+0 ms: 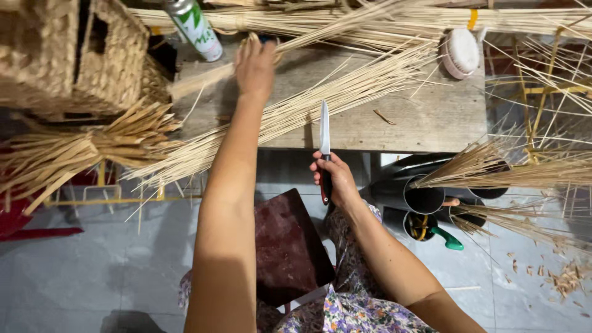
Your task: The person washes bundles of dried sticks in a red basin of water, then ties them into bundles. The person later moves a stool and uses a knife to trim the ends of the sticks.
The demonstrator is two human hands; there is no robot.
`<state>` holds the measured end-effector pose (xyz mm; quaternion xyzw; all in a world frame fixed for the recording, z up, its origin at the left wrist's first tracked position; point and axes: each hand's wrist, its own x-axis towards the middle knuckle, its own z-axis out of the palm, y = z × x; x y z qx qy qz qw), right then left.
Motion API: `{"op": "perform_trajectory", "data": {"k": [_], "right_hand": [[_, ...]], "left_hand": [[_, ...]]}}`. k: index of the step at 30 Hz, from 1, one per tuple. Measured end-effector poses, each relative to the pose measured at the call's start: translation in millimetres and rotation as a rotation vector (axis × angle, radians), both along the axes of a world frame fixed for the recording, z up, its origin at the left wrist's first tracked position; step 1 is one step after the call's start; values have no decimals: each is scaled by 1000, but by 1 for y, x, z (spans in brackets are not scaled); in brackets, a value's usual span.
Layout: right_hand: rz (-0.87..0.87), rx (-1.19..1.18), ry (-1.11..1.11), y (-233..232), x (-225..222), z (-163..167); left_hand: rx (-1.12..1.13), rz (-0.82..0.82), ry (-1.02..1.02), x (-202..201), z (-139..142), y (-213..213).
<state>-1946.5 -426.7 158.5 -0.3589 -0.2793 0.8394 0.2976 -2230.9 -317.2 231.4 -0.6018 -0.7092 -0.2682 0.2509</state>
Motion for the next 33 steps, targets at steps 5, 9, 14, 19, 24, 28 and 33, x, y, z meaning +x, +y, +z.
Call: {"op": "perform_trajectory", "data": {"k": [5,9,14,19,24,28,33], "right_hand": [[21,28,-15,5,-8,15],[43,70,-1,4,-11,31],[128,191,-22,-3,-12,41],[134,255,60,-22,-8,35],[55,343,199,-45,7,30],[81,244,255,-75,31,30],[156,225,239,-110,69,30]], "left_hand": [[-98,-135,-87,48,75,-2],[-150,-167,-256,87,129,-76],[-514,-125,-1007,93,141,-204],[-359,-323,-1529,102,97,-313],[-226,-156,-1760,128,56,-392],[-125,-62,-1859,145,39,-431],[-92,-110,-1925,166,22,-453]]}}
